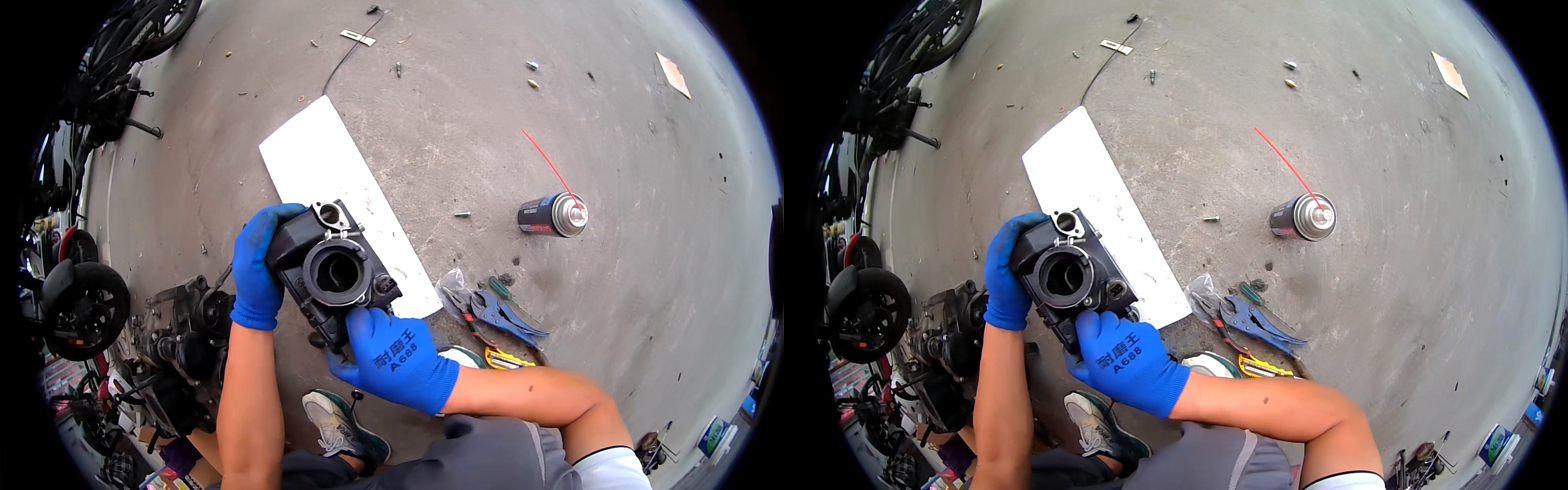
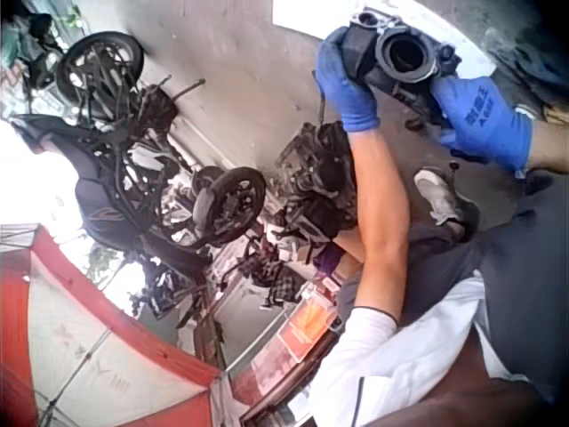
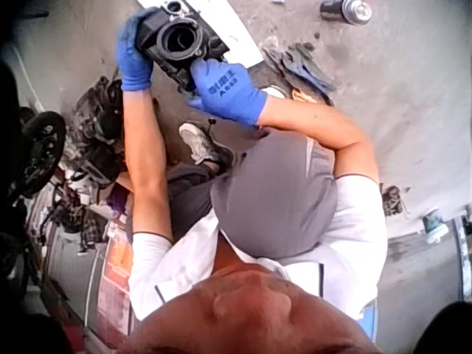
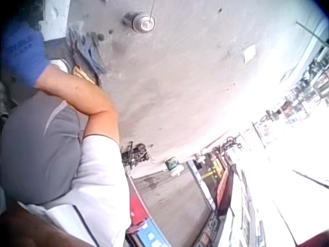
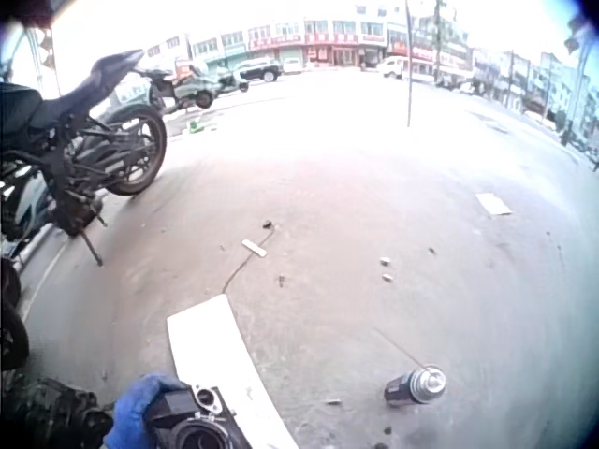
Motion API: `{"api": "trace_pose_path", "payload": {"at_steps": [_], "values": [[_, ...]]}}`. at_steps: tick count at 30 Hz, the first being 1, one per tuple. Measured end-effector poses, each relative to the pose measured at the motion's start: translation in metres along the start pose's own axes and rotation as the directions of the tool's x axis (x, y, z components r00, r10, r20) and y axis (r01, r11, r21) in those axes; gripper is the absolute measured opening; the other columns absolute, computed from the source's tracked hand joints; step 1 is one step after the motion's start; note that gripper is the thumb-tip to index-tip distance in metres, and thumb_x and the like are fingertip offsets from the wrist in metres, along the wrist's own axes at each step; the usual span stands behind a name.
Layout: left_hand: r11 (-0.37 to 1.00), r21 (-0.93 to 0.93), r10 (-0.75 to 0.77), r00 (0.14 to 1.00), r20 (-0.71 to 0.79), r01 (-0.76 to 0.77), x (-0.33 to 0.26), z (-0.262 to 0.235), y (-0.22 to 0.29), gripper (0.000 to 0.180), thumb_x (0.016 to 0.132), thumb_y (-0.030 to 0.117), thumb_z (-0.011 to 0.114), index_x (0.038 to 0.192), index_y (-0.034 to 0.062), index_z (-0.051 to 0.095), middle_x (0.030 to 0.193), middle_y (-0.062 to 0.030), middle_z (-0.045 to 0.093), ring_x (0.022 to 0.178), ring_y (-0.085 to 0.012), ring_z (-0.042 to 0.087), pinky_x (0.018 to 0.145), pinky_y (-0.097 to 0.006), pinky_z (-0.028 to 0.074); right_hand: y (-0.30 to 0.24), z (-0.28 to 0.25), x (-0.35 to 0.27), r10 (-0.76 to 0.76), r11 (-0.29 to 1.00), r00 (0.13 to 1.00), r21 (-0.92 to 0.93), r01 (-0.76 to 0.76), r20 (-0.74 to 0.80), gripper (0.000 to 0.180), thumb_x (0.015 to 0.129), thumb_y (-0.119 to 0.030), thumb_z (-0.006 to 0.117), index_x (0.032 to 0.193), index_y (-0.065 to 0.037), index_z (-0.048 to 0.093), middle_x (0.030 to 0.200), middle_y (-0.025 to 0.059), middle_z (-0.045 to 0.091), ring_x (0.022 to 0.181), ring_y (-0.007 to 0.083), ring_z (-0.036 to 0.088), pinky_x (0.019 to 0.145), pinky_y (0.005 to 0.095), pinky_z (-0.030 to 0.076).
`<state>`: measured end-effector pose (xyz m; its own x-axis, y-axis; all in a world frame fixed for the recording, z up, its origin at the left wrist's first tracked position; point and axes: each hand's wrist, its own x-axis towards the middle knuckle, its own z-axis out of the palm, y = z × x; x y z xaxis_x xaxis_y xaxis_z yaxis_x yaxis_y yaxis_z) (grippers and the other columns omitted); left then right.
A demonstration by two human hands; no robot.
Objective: The person removes small components from a cylinder head, sprays the interior with a can, and then handles a gasket. The person places the cylinder head into a cardboard box and then picks up and manipulates a gasket.
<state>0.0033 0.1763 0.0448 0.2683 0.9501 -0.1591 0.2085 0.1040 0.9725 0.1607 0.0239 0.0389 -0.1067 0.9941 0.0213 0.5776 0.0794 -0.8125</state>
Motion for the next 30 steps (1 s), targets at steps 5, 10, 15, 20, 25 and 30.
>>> {"api": "trace_pose_path", "payload": {"at_steps": [5,10,15,20,25,30], "values": [[0.970,-0.237,-0.049,0.999,-0.017,0.043,0.016,-0.014,-0.030,0.044,0.099,0.030,0.043,0.111,-0.0058,0.064,0.107,-0.0150,0.069,0.097,-0.0225,0.067,0.092,-0.036,0.053,0.009,0.017,0.010,-0.224,0.960,0.964,-0.203,0.193,-0.144,0.029,0.082,-0.029,0.067,0.090,-0.005,0.054,0.069,0.0070,0.052,0.054,0.0202,0.055,0.044,0.0335,0.044],[0.913,-0.386,-0.210,0.964,-0.162,0.134,0.022,-0.034,-0.053,0.045,0.098,0.032,0.043,0.109,-0.0049,0.065,0.112,-0.0197,0.069,0.102,-0.0289,0.067,0.097,-0.042,0.053,0.012,0.031,0.031,-0.311,0.934,0.944,-0.218,0.282,-0.112,0.015,0.081,-0.017,0.059,0.089,-0.006,0.054,0.069,0.0054,0.049,0.053,0.0154,0.051,0.042,0.0300,0.039],[0.828,-0.539,-0.231,0.970,-0.077,0.154,0.014,-0.040,-0.060,0.048,0.100,0.037,0.044,0.113,-0.0040,0.066,0.119,-0.0241,0.067,0.113,-0.0344,0.064,0.101,-0.047,0.051,0.007,0.043,0.033,-0.306,0.950,0.950,-0.089,0.300,-0.064,0.014,0.081,-0.017,0.059,0.087,-0.006,0.053,0.065,0.0071,0.051,0.051,0.0170,0.054,0.042,0.0313,0.040],[0.822,-0.542,-0.281,0.953,-0.116,0.176,0.011,-0.037,-0.065,0.048,0.100,0.037,0.044,0.111,-0.0041,0.067,0.119,-0.0242,0.067,0.112,-0.0341,0.065,0.101,-0.047,0.051,0.016,0.047,0.031,-0.267,0.963,0.963,0.033,0.268,-0.023,0.015,0.081,-0.019,0.059,0.085,-0.005,0.054,0.066,0.0082,0.053,0.052,0.0178,0.055,0.043,0.0321,0.040],[0.821,-0.540,-0.299,0.945,-0.135,0.183,0.007,-0.037,-0.061,0.048,0.100,0.037,0.044,0.110,-0.0042,0.067,0.118,-0.0243,0.068,0.111,-0.0338,0.065,0.100,-0.046,0.052,0.022,0.051,0.028,-0.274,0.957,0.962,0.106,0.271,0.009,0.015,0.081,-0.020,0.058,0.085,-0.006,0.055,0.068,0.0080,0.052,0.054,0.0183,0.054,0.043,0.0331,0.038],[0.819,-0.540,-0.304,0.944,-0.125,0.192,0.011,-0.037,-0.064,0.048,0.099,0.036,0.044,0.109,-0.0043,0.067,0.117,-0.0243,0.068,0.110,-0.0335,0.065,0.100,-0.046,0.052,0.030,0.049,0.023,-0.269,0.957,0.963,0.116,0.266,0.013,0.015,0.082,-0.021,0.057,0.084,-0.006,0.056,0.069,0.0087,0.051,0.056,0.0190,0.053,0.044,0.0346,0.037]]}}
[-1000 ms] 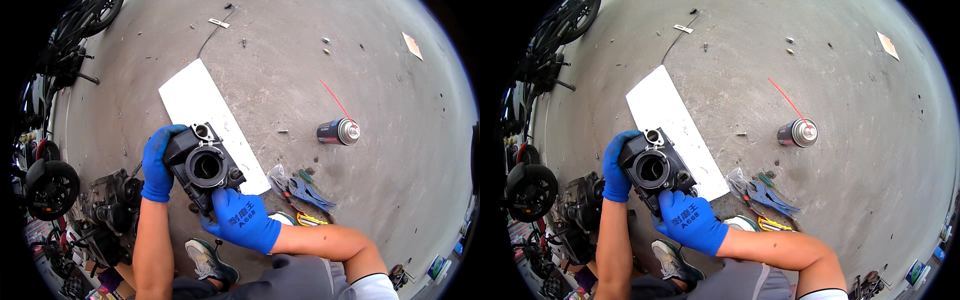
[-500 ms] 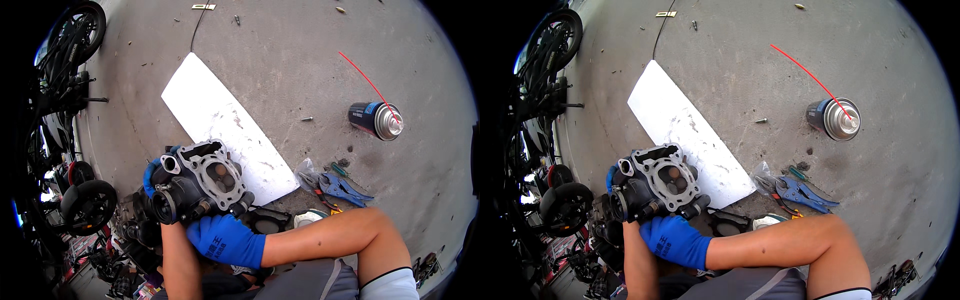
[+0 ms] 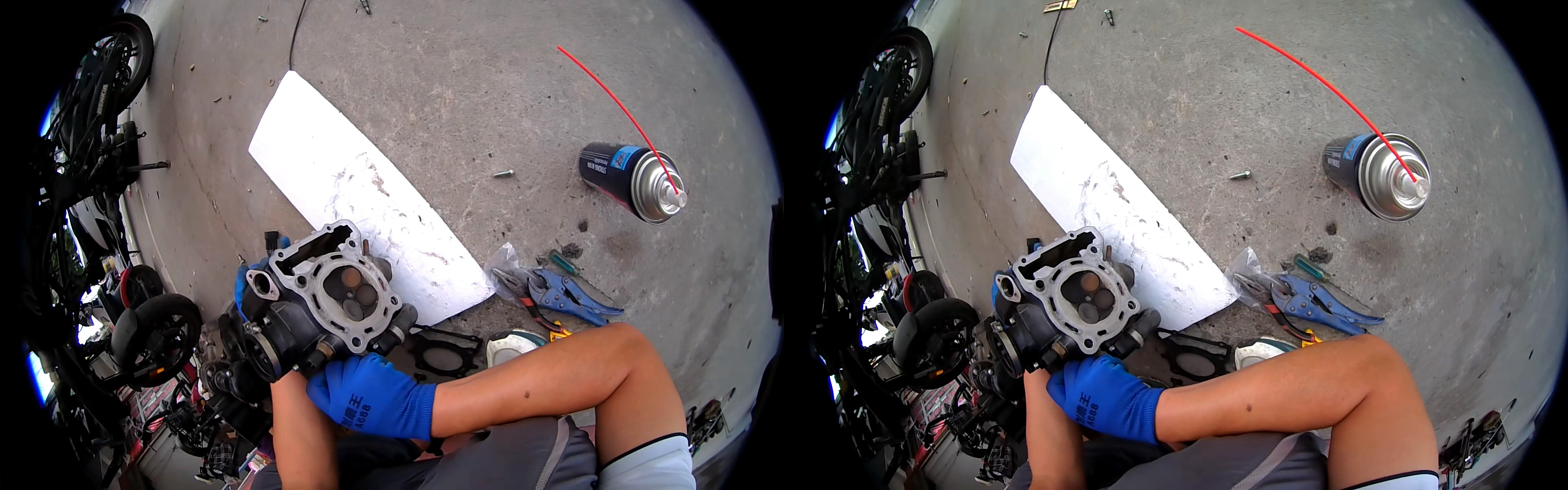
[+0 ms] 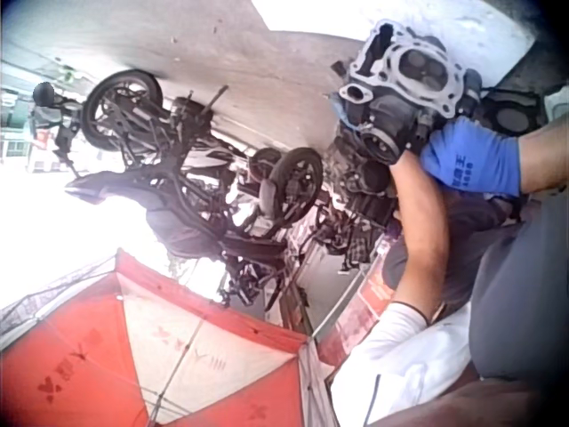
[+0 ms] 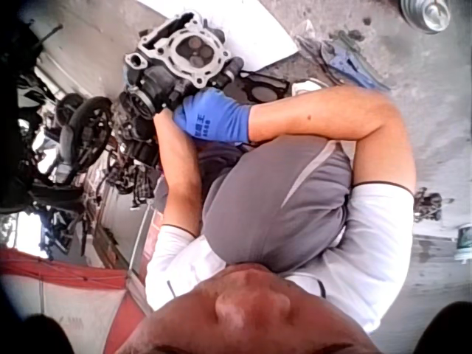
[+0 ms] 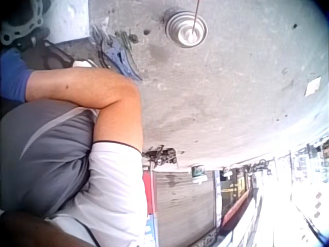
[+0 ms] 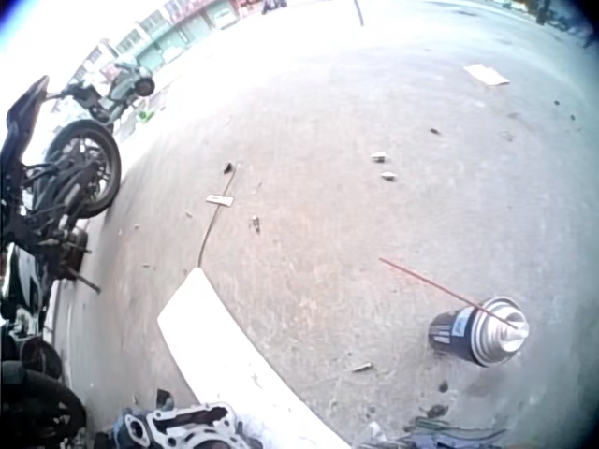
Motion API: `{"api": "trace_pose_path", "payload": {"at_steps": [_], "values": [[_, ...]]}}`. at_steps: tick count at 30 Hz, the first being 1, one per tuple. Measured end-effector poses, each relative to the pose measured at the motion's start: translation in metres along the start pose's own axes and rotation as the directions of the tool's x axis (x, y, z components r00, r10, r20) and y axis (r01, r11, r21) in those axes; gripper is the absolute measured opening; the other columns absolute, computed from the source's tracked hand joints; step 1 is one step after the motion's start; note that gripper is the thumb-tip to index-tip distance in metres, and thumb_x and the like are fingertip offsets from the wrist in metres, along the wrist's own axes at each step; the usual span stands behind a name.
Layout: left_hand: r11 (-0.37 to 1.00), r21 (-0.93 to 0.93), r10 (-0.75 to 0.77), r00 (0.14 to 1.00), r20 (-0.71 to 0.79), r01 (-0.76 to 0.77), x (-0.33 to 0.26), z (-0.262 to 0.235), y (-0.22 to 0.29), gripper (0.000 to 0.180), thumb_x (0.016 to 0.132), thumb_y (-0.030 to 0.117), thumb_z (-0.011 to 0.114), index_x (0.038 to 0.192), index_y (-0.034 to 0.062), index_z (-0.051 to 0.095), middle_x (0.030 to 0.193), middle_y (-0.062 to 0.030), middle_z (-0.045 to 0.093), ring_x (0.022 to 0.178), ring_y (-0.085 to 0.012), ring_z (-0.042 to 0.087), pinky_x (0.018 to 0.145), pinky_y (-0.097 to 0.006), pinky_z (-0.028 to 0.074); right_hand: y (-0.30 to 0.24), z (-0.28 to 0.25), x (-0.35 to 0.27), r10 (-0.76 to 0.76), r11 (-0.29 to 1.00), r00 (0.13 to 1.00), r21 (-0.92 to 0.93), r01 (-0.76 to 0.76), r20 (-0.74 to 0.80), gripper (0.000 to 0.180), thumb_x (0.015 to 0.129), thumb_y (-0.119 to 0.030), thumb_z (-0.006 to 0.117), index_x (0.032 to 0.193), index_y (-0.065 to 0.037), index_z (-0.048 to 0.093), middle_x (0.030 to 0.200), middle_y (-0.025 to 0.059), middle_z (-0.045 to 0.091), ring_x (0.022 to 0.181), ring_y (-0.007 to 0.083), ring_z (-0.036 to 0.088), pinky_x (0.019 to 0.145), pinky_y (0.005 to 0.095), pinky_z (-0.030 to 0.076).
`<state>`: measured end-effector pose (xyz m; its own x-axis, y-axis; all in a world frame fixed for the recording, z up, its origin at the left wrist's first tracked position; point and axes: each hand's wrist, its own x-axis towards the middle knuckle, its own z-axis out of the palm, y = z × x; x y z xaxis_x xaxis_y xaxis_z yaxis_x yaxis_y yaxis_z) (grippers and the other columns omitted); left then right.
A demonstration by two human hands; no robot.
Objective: The person removes small components from a cylinder head, sprays the interior with a can, and then handles a gasket. The person places the cylinder head into a cardboard box and then picks up and manipulates a gasket.
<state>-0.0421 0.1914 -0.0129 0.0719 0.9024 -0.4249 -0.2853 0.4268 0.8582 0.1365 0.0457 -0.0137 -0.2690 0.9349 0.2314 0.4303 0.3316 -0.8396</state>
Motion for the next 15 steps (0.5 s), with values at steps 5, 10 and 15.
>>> {"api": "trace_pose_path", "payload": {"at_steps": [5,10,15], "values": [[1.000,0.000,0.028,1.000,-0.010,-0.028,-0.002,0.004,0.001,0.047,0.099,0.036,0.044,0.107,-0.0043,0.067,0.117,-0.0244,0.068,0.109,-0.0332,0.065,0.100,-0.046,0.052,0.020,-0.008,-0.022,-0.030,0.998,0.999,-0.050,0.030,0.014,0.014,0.082,-0.021,0.057,0.084,-0.007,0.056,0.070,0.0088,0.051,0.056,0.0193,0.053,0.045,0.0343,0.037],[0.997,-0.075,0.008,1.000,0.004,-0.008,-0.005,-0.013,0.013,0.047,0.099,0.036,0.044,0.106,-0.0044,0.067,0.116,-0.0245,0.068,0.108,-0.0329,0.066,0.099,-0.046,0.052,0.000,0.000,-0.004,-0.074,0.995,0.997,-0.070,0.076,0.030,0.016,0.081,-0.020,0.058,0.089,-0.006,0.056,0.072,0.0077,0.051,0.057,0.0198,0.053,0.046,0.0328,0.039],[0.956,-0.289,-0.048,0.999,0.026,0.054,-0.020,-0.004,0.038,0.047,0.099,0.036,0.044,0.105,-0.0045,0.068,0.116,-0.0245,0.068,0.107,-0.0325,0.066,0.099,-0.046,0.052,-0.048,-0.013,0.026,-0.180,0.945,0.980,-0.262,0.195,0.081,0.019,0.081,-0.021,0.060,0.095,-0.008,0.058,0.074,0.0049,0.051,0.061,0.0178,0.052,0.049,0.0325,0.040]]}}
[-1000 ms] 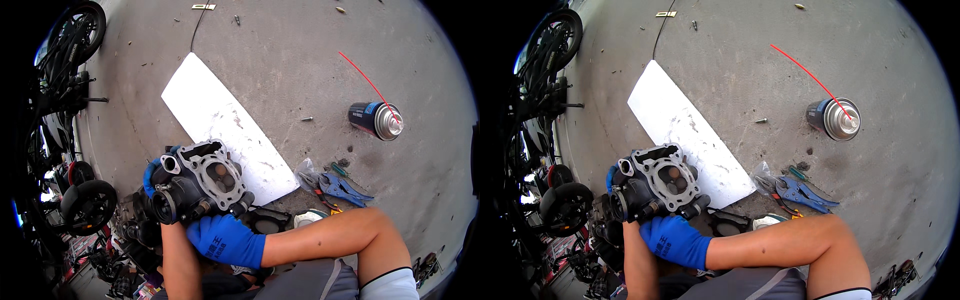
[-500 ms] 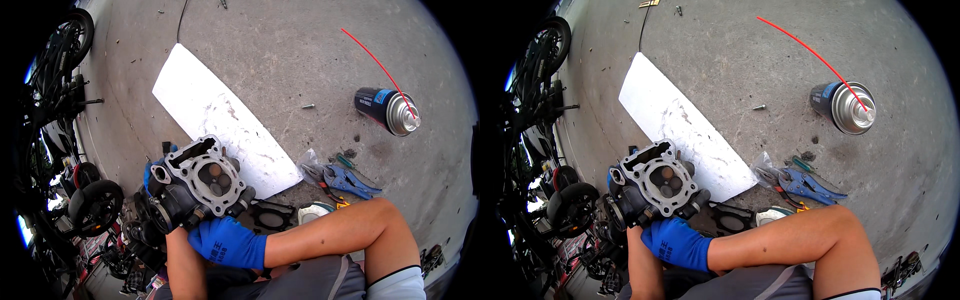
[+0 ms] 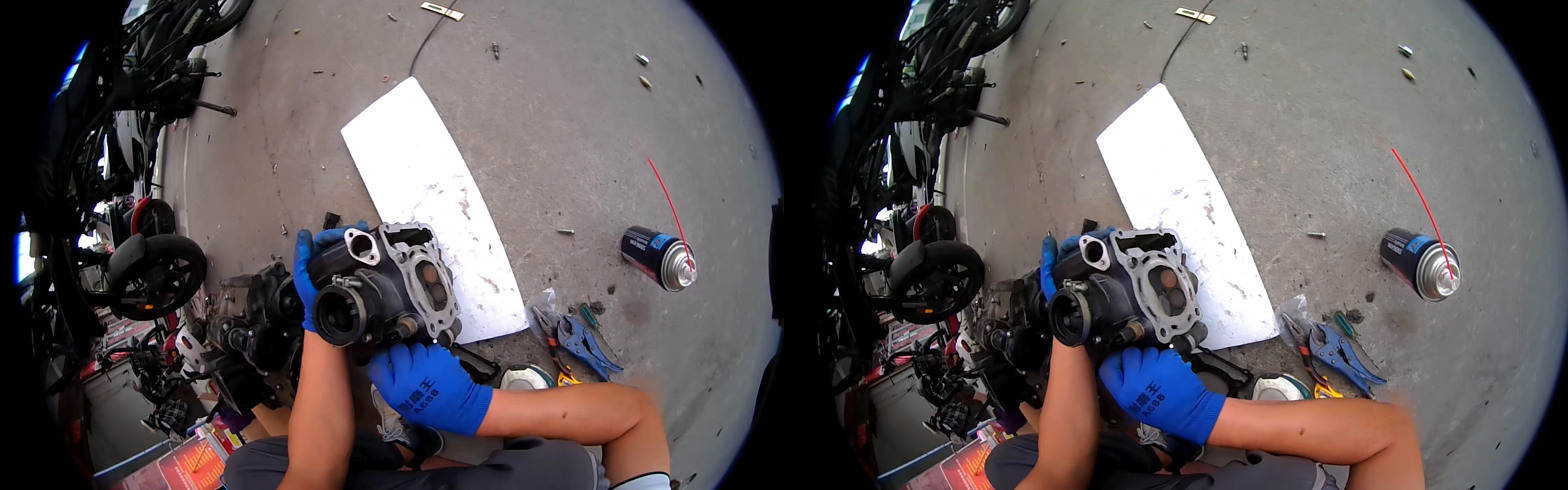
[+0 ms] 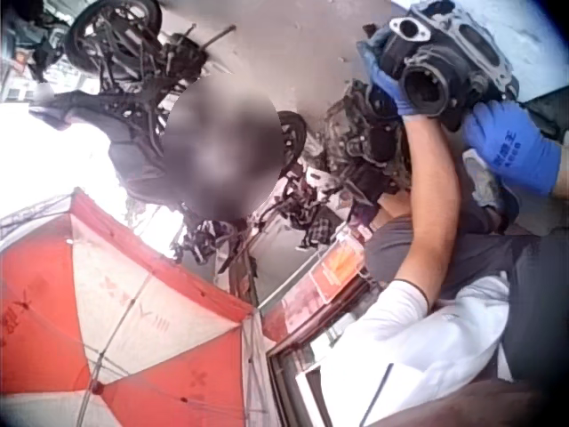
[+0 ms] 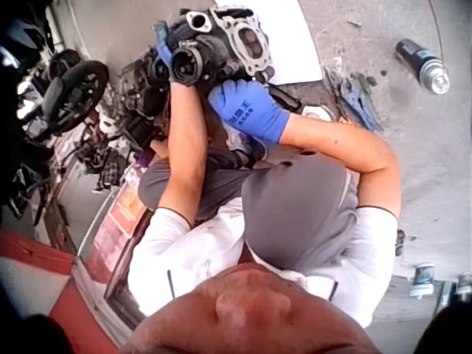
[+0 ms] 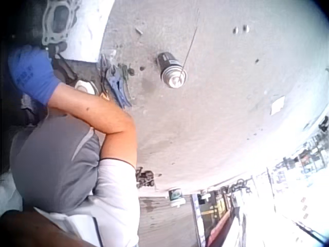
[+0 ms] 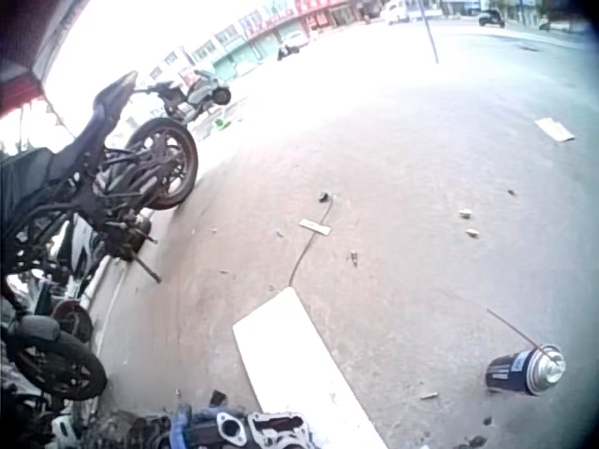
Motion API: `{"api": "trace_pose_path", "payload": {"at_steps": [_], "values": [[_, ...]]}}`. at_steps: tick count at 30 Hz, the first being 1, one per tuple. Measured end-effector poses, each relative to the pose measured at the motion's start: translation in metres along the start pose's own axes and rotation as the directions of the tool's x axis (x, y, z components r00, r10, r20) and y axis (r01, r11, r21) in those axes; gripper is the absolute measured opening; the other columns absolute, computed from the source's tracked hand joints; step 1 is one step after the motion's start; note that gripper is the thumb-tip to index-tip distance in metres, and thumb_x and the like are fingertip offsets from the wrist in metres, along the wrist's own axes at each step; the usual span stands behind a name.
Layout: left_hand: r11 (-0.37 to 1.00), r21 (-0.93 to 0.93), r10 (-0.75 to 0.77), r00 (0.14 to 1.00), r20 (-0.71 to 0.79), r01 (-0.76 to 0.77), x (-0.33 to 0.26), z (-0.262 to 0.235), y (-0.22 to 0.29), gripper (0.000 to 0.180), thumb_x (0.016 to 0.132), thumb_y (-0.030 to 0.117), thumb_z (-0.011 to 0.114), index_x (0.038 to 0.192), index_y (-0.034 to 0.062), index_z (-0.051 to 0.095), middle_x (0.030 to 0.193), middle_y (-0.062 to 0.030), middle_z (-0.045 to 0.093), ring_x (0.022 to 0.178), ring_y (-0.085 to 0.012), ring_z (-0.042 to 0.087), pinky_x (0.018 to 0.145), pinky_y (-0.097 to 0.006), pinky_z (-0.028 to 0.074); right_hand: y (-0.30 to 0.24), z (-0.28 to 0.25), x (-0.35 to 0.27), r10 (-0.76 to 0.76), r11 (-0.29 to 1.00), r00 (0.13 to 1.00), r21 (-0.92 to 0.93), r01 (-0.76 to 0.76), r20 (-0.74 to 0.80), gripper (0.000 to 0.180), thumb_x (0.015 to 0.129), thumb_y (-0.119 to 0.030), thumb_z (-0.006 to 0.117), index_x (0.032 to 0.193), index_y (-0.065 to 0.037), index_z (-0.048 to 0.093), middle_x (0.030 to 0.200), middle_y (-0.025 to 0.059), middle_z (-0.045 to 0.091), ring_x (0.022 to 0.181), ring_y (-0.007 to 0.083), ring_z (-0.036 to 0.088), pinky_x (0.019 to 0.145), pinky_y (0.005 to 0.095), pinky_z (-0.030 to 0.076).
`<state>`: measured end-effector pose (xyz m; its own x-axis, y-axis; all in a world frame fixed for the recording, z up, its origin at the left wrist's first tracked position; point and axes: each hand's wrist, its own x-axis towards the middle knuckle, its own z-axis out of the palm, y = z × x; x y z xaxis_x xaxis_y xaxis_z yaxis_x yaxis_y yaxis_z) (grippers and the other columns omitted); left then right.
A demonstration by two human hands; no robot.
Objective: The person removes small components from a cylinder head, sprays the interior with a can, and then handles a gasket. The person places the cylinder head into a cardboard box and then picks up and manipulates a gasket.
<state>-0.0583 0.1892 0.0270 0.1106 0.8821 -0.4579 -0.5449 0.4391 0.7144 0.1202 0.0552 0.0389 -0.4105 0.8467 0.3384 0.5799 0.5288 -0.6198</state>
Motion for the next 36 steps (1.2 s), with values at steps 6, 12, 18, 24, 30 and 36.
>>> {"api": "trace_pose_path", "payload": {"at_steps": [6,12,18,24,30,36], "values": [[0.946,0.218,0.210,0.967,0.147,-0.239,-0.023,-0.012,-0.014,0.034,0.100,0.019,0.042,0.095,-0.0044,0.066,0.108,-0.0201,0.069,0.102,-0.0282,0.065,0.097,-0.039,0.050,-0.006,0.014,-0.030,-0.022,0.996,0.998,0.084,0.017,0.065,0.019,0.081,-0.020,0.064,0.094,-0.006,0.059,0.075,0.0068,0.051,0.061,0.0199,0.052,0.051,0.0332,0.040],[0.800,0.504,0.278,0.945,0.170,-0.326,-0.038,0.011,-0.024,0.035,0.100,0.019,0.043,0.100,-0.0056,0.068,0.108,-0.0173,0.069,0.101,-0.0238,0.066,0.096,-0.036,0.049,0.013,0.009,-0.055,0.004,0.986,0.999,0.164,-0.010,0.037,0.029,0.073,-0.018,0.073,0.097,-0.004,0.062,0.083,0.0109,0.059,0.065,0.0238,0.058,0.054,0.0360,0.043],[0.736,0.620,0.253,0.960,0.121,-0.272,-0.039,0.018,-0.030,0.039,0.103,0.032,0.050,0.107,-0.0024,0.067,0.106,-0.0121,0.069,0.102,-0.0191,0.064,0.096,-0.032,0.049,-0.001,0.004,-0.039,0.319,0.880,0.924,0.298,-0.371,0.209,0.055,0.071,-0.029,0.087,0.103,0.006,0.057,0.081,0.0186,0.063,0.071,0.0323,0.065,0.063,0.0395,0.052],[0.694,0.636,0.069,0.910,0.408,-0.338,-0.015,0.029,-0.049,0.048,0.097,0.037,0.065,0.127,0.0011,0.059,0.124,-0.0098,0.065,0.115,-0.0168,0.059,0.102,-0.031,0.045,0.008,0.002,-0.053,0.582,0.778,0.806,0.364,-0.512,-0.111,0.052,0.074,-0.030,0.087,0.099,0.003,0.056,0.077,0.0155,0.062,0.059,0.0296,0.062,0.054,0.0381,0.049],[0.731,0.550,0.290,0.913,0.286,-0.404,-0.028,0.057,-0.063,0.052,0.104,0.045,0.047,0.126,-0.0019,0.056,0.126,-0.0165,0.062,0.117,-0.0250,0.060,0.103,-0.037,0.047,0.033,-0.010,-0.057,0.467,0.813,0.875,0.450,-0.369,-0.126,0.038,0.077,-0.028,0.078,0.092,-0.004,0.053,0.074,0.0127,0.054,0.056,0.0313,0.058,0.049,0.0405,0.048],[0.756,0.560,0.424,0.905,-0.026,-0.338,-0.066,0.064,-0.044,0.053,0.109,0.040,0.029,0.135,-0.0035,0.046,0.124,-0.0183,0.061,0.113,-0.0260,0.063,0.102,-0.039,0.051,0.021,-0.027,-0.032,0.405,0.767,0.907,0.583,-0.267,-0.117,0.044,0.079,-0.029,0.075,0.104,-0.001,0.053,0.074,0.0145,0.055,0.058,0.0328,0.059,0.053,0.0419,0.049]]}}
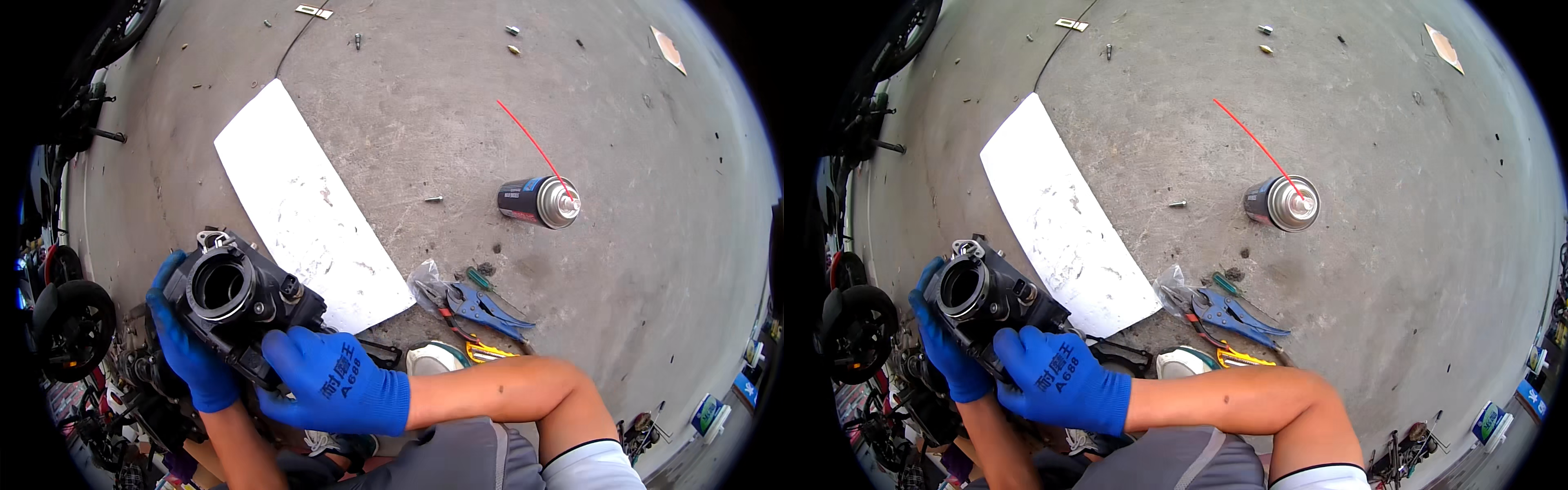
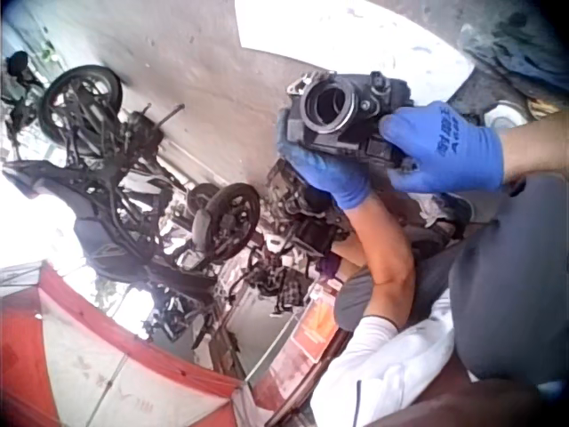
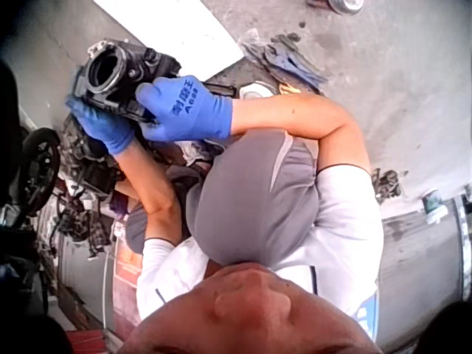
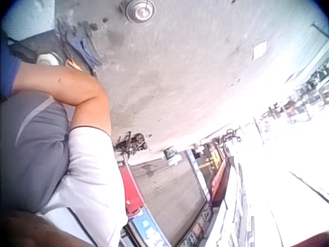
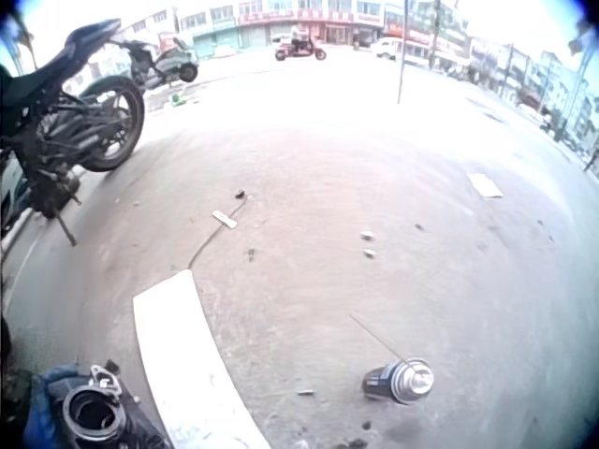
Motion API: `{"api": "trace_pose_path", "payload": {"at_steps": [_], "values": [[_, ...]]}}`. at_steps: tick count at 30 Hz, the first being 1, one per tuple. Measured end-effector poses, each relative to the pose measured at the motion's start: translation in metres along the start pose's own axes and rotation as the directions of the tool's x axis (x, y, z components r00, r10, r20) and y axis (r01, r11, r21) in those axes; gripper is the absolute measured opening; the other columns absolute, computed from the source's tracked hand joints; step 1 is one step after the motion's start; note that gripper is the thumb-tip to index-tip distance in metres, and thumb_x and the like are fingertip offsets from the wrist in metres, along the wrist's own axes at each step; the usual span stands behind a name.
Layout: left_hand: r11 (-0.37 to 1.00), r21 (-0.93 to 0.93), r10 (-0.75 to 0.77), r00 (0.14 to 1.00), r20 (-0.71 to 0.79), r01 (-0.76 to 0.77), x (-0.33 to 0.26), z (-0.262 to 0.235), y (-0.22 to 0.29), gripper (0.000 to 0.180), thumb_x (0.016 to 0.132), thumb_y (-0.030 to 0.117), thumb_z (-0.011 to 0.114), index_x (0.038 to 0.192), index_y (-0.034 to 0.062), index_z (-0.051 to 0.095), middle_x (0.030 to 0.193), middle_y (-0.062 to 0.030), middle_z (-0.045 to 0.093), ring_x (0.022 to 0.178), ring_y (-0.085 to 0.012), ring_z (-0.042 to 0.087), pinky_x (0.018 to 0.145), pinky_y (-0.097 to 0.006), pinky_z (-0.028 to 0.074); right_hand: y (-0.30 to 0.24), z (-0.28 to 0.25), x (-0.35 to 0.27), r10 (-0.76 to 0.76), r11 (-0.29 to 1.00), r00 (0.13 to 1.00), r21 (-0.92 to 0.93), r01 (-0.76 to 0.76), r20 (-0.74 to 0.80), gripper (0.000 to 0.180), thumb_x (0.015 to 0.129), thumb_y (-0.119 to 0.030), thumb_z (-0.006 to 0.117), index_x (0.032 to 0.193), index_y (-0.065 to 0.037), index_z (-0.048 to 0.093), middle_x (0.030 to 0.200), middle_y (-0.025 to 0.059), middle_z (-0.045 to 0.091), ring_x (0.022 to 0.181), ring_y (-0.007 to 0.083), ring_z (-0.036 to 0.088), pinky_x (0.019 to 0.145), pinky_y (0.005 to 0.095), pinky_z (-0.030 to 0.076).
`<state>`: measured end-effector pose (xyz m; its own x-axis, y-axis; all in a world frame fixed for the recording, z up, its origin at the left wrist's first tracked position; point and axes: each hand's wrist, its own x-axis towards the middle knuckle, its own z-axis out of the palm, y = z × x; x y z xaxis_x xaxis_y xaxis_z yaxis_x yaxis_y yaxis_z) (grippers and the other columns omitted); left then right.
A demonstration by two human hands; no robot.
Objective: The person removes small components from a cylinder head, sprays the interior with a can, and then handles a gasket. The person places the cylinder head into a cardboard box and then picks up and manipulates a gasket.
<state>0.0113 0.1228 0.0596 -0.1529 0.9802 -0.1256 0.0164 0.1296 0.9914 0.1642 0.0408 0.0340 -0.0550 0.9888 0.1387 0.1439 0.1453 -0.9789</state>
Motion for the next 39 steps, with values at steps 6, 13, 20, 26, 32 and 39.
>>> {"api": "trace_pose_path", "payload": {"at_steps": [6,13,20,26,32,39], "values": [[0.875,0.466,0.078,0.987,0.140,-0.135,0.014,-0.018,-0.003,0.044,0.107,0.033,0.041,0.125,-0.0023,0.060,0.118,-0.0103,0.065,0.110,-0.0162,0.060,0.095,-0.033,0.048,0.007,0.008,-0.001,0.451,0.801,0.870,0.338,-0.493,0.199,0.045,0.078,-0.023,0.077,0.108,-0.002,0.050,0.067,0.0103,0.054,0.059,0.0138,0.054,0.057,0.0347,0.047],[0.477,0.814,-0.020,0.922,0.388,-0.332,0.013,0.031,-0.014,0.039,0.092,0.035,0.066,0.112,0.0011,0.070,0.099,-0.0129,0.072,0.091,-0.0278,0.061,0.085,-0.039,0.048,0.037,0.014,-0.038,0.661,0.436,0.716,0.662,-0.609,0.223,0.045,0.081,-0.005,0.061,0.124,-0.002,0.047,0.107,0.0092,0.061,0.088,0.0142,0.061,0.069,0.0300,0.055],[0.498,0.774,-0.130,0.848,0.514,-0.392,0.019,0.030,-0.039,0.053,0.089,0.042,0.066,0.125,0.0042,0.064,0.107,-0.0170,0.070,0.099,-0.0324,0.061,0.091,-0.043,0.048,0.065,0.005,-0.050,0.736,0.302,0.616,0.678,-0.670,0.281,0.053,0.083,-0.005,0.054,0.135,-0.001,0.043,0.114,0.0137,0.061,0.086,0.0215,0.067,0.070,0.0365,0.061],[0.430,0.770,0.039,0.862,0.505,-0.471,0.005,-0.036,-0.060,0.067,0.084,0.036,0.073,0.140,0.0077,0.051,0.139,-0.0221,0.053,0.129,-0.0390,0.049,0.109,-0.047,0.039,0.057,-0.026,-0.041,0.763,0.511,0.553,0.211,-0.833,0.334,0.038,0.095,-0.015,0.061,0.129,0.001,0.053,0.107,0.0110,0.065,0.085,0.0175,0.065,0.072,0.0314,0.057],[0.396,0.798,-0.046,0.858,0.511,-0.454,-0.011,-0.052,-0.056,0.082,0.079,0.038,0.076,0.149,0.0132,0.041,0.149,-0.0209,0.042,0.139,-0.0386,0.037,0.118,-0.050,0.025,0.056,-0.076,-0.069,0.784,0.608,0.621,-0.233,-0.759,0.021,0.017,0.095,-0.017,0.063,0.098,0.000,0.062,0.078,0.0083,0.066,0.069,0.0151,0.062,0.065,0.0307,0.050],[0.145,0.844,-0.147,0.833,0.534,-0.516,-0.029,-0.034,-0.048,0.100,0.075,0.053,0.074,0.155,0.0134,0.028,0.154,-0.0207,0.034,0.143,-0.0403,0.028,0.121,-0.055,0.010,0.079,-0.094,-0.149,0.427,0.538,0.904,-0.813,-0.223,0.035,0.042,0.083,-0.022,0.074,0.116,0.000,0.059,0.105,0.0190,0.062,0.092,0.0343,0.062,0.079,0.0416,0.050]]}}
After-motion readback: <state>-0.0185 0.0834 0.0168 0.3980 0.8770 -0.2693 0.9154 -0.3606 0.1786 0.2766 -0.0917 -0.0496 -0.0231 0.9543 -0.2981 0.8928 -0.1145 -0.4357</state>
